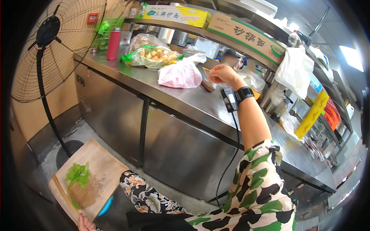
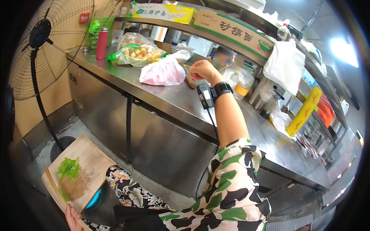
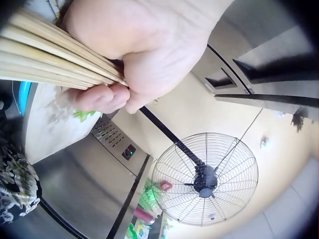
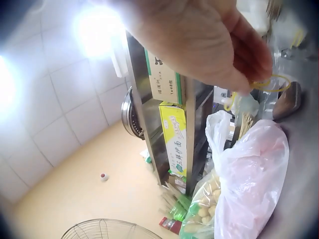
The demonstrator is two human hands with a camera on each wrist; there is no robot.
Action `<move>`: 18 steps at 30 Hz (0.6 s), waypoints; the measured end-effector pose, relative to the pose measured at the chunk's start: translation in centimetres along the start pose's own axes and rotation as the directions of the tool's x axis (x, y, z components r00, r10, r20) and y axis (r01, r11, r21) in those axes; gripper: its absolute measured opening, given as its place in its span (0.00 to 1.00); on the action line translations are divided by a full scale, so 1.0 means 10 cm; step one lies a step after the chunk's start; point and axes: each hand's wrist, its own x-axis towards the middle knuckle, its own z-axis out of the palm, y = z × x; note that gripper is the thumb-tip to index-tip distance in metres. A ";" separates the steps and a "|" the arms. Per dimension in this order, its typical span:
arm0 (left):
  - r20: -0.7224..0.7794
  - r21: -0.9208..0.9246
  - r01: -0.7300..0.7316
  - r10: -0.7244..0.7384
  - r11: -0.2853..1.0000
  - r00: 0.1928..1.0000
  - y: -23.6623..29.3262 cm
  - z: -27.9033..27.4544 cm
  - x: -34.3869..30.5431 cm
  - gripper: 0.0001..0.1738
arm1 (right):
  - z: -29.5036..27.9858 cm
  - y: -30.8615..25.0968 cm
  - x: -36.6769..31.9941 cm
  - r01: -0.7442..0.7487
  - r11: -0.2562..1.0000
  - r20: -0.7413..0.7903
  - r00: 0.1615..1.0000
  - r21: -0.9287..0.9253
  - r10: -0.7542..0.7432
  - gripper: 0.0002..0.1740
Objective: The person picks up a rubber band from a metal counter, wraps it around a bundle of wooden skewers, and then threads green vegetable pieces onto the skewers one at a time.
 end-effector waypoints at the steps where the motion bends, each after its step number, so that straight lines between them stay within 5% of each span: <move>1: 0.024 -0.030 -0.036 0.036 0.999 0.999 -0.06 -0.11 0.11 0.14 | 0.11 -0.15 -0.07 0.040 0.995 0.049 0.998 0.088 -0.045 0.06; 5: -0.061 0.012 -0.139 0.140 0.990 0.988 -0.20 -0.28 0.27 0.07 | 0.91 -0.83 -0.51 0.162 0.899 0.402 0.852 0.406 -0.335 0.07; 6: 0.049 -0.053 -0.136 0.138 0.989 0.989 -0.19 -0.32 0.28 0.04 | 1.22 -0.94 -0.63 0.182 0.873 0.476 0.779 0.452 -0.408 0.07; 9: 0.111 -0.022 -0.166 0.167 0.986 0.980 0.06 0.30 -0.15 0.19 | 2.18 -1.24 -1.22 0.002 0.805 0.701 0.490 0.593 -0.517 0.06; 11: 0.282 -0.011 -0.200 0.195 0.980 0.939 0.17 0.58 -0.40 0.22 | 2.90 -1.27 -1.64 -0.114 0.813 0.809 0.245 0.571 -0.534 0.06; 13: 0.367 -0.016 -0.179 0.172 0.984 0.914 0.21 0.68 -0.60 0.24 | 3.51 -1.29 -2.06 -0.204 0.808 0.830 0.046 0.552 -0.556 0.07; 16: 0.346 0.137 -0.242 0.182 0.961 0.920 0.18 0.78 -0.88 0.20 | 3.98 -1.36 -2.62 -0.170 0.763 0.759 -0.103 0.624 -0.643 0.07; 18: 0.248 0.346 -0.378 0.305 0.859 0.920 0.07 0.73 -1.09 0.16 | 4.12 -1.32 -2.95 -0.183 0.775 0.774 -0.098 0.604 -0.626 0.06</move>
